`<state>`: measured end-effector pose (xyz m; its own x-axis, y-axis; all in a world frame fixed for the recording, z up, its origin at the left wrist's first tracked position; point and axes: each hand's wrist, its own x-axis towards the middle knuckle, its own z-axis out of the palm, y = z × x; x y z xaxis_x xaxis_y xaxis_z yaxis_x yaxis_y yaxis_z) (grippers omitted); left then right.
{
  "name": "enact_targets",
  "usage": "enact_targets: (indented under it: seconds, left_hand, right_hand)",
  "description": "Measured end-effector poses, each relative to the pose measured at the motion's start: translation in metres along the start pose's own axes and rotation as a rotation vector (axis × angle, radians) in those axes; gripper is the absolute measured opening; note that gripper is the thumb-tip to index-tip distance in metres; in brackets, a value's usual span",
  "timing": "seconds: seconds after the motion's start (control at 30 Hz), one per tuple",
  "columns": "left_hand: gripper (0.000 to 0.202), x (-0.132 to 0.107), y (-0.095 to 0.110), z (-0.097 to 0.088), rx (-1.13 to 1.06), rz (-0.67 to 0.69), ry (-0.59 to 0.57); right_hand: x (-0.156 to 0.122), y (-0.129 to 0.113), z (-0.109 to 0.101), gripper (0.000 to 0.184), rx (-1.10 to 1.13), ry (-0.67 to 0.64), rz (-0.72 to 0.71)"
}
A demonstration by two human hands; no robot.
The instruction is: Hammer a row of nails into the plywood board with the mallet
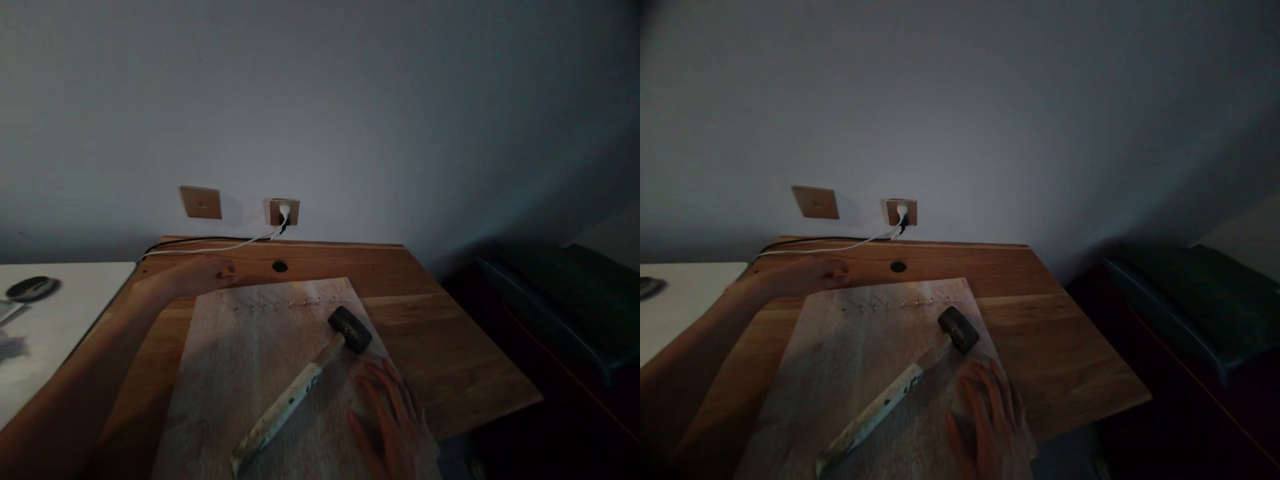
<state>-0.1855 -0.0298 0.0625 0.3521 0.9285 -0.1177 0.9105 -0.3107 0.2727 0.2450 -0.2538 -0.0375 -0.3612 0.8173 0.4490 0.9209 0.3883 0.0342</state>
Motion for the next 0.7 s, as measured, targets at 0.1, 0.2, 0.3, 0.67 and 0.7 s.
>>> enact_targets:
  seconds: [0.1,0.2,0.3,0.67,0.7]
  left_hand:
    - [0.027,-0.001,0.017,0.002,-0.035,0.064,-0.077]
    - [0.024,-0.007,0.033,-0.005,-0.105,0.112,-0.123]
    - [0.022,-0.022,0.025,-0.025,-0.051,0.031,-0.066]
    - [0.024,-0.057,-0.001,-0.067,0.119,-0.138,0.078]
    - [0.019,-0.052,0.011,-0.059,0.059,-0.048,0.041]
  right_hand:
    - [0.000,-0.001,-0.003,0.045,0.009,-0.009,-0.002]
    - [-0.002,-0.002,-0.005,0.044,0.041,-0.011,0.007]
    - [-0.007,-0.002,-0.003,0.048,0.084,-0.034,0.028]
    - [0.038,0.022,-0.033,0.026,0.348,0.145,0.326]
    - [0.052,0.026,-0.038,0.026,0.366,0.145,0.339]
